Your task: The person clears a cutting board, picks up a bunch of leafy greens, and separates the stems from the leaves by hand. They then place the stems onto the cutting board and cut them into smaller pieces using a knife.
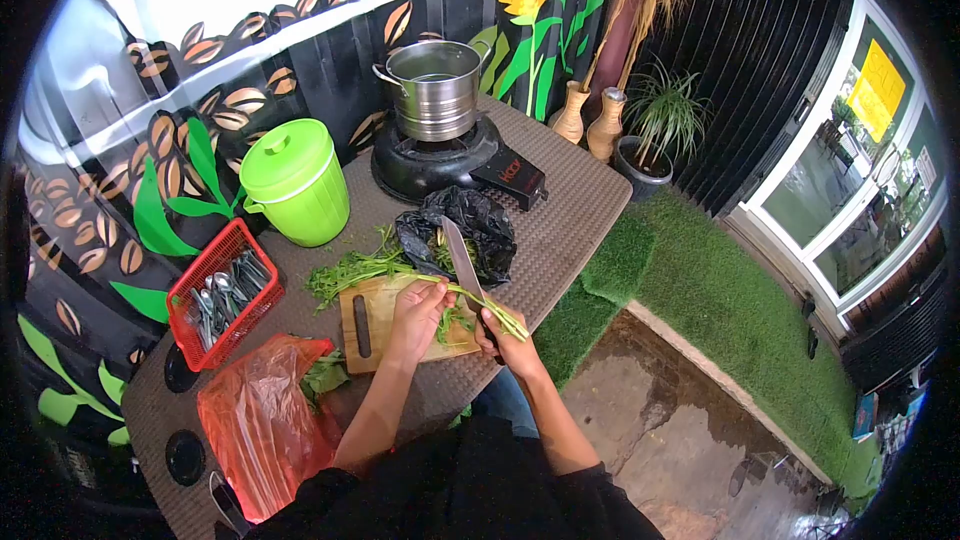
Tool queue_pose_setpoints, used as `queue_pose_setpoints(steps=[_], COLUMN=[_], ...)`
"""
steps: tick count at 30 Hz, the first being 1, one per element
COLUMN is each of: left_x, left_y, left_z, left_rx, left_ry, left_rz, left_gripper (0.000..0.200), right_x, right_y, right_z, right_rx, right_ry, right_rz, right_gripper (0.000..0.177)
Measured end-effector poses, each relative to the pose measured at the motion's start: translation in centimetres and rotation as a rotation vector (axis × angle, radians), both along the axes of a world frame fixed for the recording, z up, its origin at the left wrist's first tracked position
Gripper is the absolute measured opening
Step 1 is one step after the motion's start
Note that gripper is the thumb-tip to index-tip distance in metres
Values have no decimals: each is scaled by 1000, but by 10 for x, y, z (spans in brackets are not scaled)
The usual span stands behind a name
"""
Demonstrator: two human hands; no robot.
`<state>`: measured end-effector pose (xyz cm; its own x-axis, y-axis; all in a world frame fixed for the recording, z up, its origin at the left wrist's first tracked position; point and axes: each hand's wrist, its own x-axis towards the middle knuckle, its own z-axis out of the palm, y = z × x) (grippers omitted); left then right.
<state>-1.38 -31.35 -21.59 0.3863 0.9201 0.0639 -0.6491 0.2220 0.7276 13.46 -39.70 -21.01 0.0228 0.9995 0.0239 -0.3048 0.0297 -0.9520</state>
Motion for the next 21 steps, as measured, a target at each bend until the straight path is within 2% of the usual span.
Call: queue_pose_setpoints(steps=[5,19,21], left_x=[3,2,-1], left_y=[-2,0,4], left_z=[-2,0,-2], left_rx=[12,44,116], left_ry=[-8,6,111], left_rz=[-36,-59,-69], left_gripper=[11,8,7], right_x=[-1,-5,-5], right_y=[0,-2,-2], right_z=[8,1,0], right_rx=[-1,37,40], right_ry=[-117,-84,-72], right_rz=[55,29,24], right_gripper=[40,38,39])
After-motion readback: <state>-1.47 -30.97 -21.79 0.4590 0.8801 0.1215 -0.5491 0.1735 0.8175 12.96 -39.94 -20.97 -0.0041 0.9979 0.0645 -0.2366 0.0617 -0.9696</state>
